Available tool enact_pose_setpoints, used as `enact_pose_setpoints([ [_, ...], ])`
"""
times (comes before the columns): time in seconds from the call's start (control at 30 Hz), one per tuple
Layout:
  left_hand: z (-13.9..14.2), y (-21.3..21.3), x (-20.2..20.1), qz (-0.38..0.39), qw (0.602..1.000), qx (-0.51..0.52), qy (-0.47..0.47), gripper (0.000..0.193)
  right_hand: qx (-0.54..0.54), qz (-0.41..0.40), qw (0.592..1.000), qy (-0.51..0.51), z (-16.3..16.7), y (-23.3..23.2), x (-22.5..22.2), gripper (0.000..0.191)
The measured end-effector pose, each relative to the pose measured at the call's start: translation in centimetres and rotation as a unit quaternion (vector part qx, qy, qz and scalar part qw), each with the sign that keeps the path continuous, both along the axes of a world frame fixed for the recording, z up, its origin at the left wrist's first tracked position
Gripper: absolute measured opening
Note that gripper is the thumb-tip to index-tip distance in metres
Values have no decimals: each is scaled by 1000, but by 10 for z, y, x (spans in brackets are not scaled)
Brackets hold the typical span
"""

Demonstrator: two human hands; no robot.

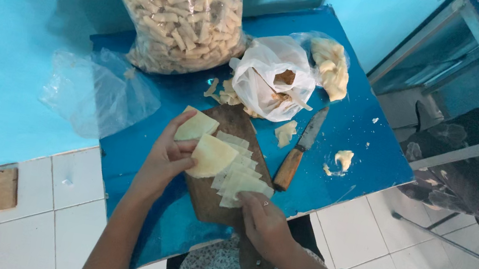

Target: The person takes thin square dough sheets from a cutting board, spoons brown filling onto each sheet, folds the sheet around the filling by hand, and places the folded pieces into a white plastic bag on the table. A knife and a large bag of dough pieces sit on the blue work table.

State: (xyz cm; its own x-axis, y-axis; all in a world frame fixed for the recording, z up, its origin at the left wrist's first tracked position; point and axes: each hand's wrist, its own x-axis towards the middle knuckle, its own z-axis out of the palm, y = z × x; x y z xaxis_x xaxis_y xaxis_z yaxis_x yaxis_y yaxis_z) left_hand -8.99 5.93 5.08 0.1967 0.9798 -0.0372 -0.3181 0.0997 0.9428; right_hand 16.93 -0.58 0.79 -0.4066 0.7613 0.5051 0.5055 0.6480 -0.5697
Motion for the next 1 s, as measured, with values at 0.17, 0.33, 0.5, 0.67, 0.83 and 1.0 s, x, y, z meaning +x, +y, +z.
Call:
enact_pose_setpoints([
  [0.17,1,-1,-3,11,1000,6,4,93,33,46,998,-18,16,-9,-9,35],
  [0.33,-7,4,-6,89,992,34,81,81,-2,16,1000,14,28,-5,1,38],
  [0.5,-11,7,-11,232,882,106,397,80,51,-266,962,-45,38,27,74,49],
  [0.67,-15,13,-13,224,856,169,435,82,69,-349,914,-197,30,49,122,50],
  [0.83,-24,20,-14,212,840,156,474,82,117,-314,894,-298,14,65,132,50],
  [1.0,-25,26,-16,191,780,215,555,82,142,-282,896,-311,2,74,138,44],
])
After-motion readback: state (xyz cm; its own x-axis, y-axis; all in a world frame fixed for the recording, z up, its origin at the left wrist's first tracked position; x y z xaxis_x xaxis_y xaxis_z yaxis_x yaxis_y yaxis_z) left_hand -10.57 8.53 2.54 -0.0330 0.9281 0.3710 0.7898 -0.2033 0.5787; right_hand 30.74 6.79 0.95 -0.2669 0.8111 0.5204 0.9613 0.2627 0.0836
